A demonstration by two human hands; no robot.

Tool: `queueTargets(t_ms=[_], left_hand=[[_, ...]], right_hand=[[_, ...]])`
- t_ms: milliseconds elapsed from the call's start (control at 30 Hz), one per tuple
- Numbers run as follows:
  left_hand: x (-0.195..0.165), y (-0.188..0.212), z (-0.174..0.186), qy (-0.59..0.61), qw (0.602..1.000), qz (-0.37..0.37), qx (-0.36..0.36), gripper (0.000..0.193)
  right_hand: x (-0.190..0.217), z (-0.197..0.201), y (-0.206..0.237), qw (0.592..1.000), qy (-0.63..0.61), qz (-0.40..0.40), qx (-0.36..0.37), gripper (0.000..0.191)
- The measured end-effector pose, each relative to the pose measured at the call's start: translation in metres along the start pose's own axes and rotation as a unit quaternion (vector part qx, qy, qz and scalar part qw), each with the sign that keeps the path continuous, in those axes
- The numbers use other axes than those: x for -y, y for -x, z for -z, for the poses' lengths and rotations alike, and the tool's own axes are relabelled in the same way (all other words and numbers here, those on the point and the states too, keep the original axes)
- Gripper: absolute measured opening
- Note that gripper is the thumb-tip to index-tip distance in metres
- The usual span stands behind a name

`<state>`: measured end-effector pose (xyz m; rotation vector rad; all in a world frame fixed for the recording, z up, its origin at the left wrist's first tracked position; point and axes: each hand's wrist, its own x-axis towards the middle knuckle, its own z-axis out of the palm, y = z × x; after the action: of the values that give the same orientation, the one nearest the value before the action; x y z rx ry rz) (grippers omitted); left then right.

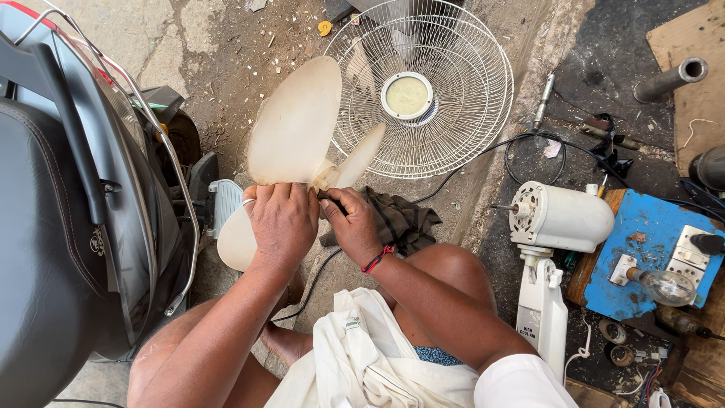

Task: The person wipes a white plastic fan blade with a dark cloth, rotating it to clean each blade and the central hub. They then place the blade down and wipe the inner surface of a white metal fan cage with the same cloth.

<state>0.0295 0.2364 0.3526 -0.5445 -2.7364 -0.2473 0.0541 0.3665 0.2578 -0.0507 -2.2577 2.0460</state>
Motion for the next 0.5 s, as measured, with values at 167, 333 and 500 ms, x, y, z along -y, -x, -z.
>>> queueTargets(t_ms=[167, 333, 500], left_hand=[[-0.0002, -0.0018, 0.0003, 0.006, 1.0, 0.003, 0.002, 0.018], [0.0001, -0.0054, -0.0005, 0.0, 1.0, 0.013, 0.016, 0.017], [-0.0039, -0.0071, 0.002, 0.0, 1.0, 0.007, 0.003, 0.018]], right_hand=[[0.0051, 0.0027, -0.0006, 1.0, 0.0, -0.011, 0.02, 0.02], [0.0108, 0.005, 0.0018, 0.997, 0.055, 0.047, -0.006, 0.021], [0.006, 0.0054, 0.0016, 0.998, 0.033, 0.035, -0.028, 0.017]])
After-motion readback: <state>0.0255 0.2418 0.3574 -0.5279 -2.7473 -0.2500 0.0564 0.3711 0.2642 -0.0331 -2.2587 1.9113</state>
